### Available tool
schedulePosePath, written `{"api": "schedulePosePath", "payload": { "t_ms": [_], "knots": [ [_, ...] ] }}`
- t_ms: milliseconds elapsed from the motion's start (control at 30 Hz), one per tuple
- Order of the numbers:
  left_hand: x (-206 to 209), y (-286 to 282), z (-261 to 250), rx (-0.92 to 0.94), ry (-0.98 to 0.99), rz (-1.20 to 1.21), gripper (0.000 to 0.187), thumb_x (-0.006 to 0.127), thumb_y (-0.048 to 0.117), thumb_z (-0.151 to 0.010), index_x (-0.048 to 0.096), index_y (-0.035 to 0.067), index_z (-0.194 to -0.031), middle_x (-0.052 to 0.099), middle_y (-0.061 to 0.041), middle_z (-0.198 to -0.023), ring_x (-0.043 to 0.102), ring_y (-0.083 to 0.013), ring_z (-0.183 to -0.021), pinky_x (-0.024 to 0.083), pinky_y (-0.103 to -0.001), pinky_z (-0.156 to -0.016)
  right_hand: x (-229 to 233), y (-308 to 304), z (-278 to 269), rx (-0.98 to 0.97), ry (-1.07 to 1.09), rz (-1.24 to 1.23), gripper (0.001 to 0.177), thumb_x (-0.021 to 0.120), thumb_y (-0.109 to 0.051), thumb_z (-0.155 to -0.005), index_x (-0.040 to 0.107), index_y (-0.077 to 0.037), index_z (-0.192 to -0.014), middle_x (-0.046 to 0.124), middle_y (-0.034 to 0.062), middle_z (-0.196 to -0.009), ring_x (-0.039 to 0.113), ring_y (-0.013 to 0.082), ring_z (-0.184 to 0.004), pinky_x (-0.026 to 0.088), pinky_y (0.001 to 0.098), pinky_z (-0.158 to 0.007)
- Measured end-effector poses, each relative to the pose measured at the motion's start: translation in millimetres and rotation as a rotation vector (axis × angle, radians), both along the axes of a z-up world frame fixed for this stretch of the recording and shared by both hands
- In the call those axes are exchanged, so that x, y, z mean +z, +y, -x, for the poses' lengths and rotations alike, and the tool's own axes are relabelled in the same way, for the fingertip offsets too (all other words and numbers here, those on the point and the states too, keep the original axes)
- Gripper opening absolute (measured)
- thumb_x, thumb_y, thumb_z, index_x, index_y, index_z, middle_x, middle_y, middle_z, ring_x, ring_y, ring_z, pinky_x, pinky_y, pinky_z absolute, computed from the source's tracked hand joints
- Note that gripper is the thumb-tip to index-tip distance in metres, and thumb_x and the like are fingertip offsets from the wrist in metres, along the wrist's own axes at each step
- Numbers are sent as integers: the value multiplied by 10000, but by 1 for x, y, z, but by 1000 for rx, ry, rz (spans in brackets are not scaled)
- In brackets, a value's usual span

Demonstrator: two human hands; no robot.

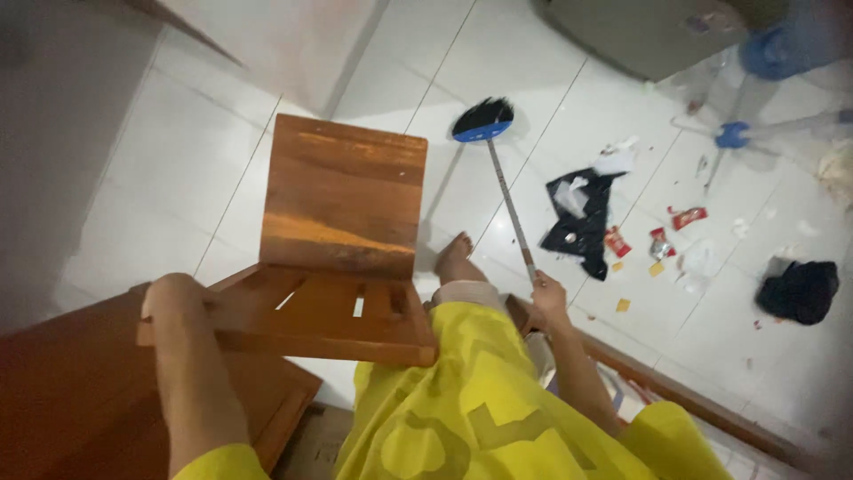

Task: Sweep trash and debris from the bedroom floor and move furniture to clean underneath.

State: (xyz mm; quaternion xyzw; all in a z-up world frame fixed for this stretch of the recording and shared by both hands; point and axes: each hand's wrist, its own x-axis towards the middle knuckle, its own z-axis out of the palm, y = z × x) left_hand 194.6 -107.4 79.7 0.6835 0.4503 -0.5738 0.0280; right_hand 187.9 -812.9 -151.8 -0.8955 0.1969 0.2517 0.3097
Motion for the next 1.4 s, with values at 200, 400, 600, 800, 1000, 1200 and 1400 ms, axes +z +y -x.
{"api": "schedulePosePath", "payload": {
  "t_ms": [200,400,600,800,1000,1200,1400],
  "knots": [
    [14,-85,-80,-13,-35,14,833,713,711,-777,730,104,-1347,692,-157,-1402,668,-333,-1289,520,-494,-1063,33,7,-59,-257,87,-168,481,532,-323,-981,619,-152,-1422,682,74,-679,592,192,-491,498,378,-437],
    [44,-147,-102,-40,-12,16,831,737,694,-764,725,109,-1354,686,-164,-1411,666,-340,-1293,526,-499,-1057,97,40,-117,-266,206,-184,621,586,-494,-977,565,-32,-1391,663,121,-694,612,217,-498,497,363,-474],
    [85,-138,-89,-35,-50,-27,830,760,676,-752,719,115,-1362,680,-170,-1421,663,-348,-1297,533,-504,-1052,75,39,-123,-361,232,-206,606,569,-473,-990,577,-33,-1408,666,107,-730,601,219,-523,482,380,-485],
    [51,-159,-158,-124,-74,-26,832,783,658,-739,714,121,-1370,673,-176,-1430,660,-355,-1300,539,-510,-1046,75,-1,-99,-303,216,-166,635,652,-325,-943,474,-57,-1491,725,163,-783,631,239,-527,506,389,-486],
    [25,-146,-180,-190,-65,-25,835,806,639,-727,708,126,-1378,667,-182,-1439,658,-362,-1304,546,-515,-1041,49,-37,-71,-306,168,-163,581,707,-270,-901,566,-110,-1441,749,149,-822,674,226,-579,540,375,-511],
    [7,-119,-221,-246,-64,-33,841,829,621,-714,703,132,-1386,661,-189,-1448,655,-370,-1308,552,-520,-1035,58,-51,-64,-365,175,-143,565,698,-258,-906,570,-128,-1441,754,143,-836,678,236,-596,550,392,-521],
    [-62,-50,-258,-282,-58,-33,848,852,603,-701,697,138,-1394,654,-195,-1458,652,-377,-1312,559,-525,-1030,35,-49,-74,-368,178,-98,560,693,-260,-897,576,-136,-1431,760,150,-824,700,247,-593,571,406,-532]
  ]
}}
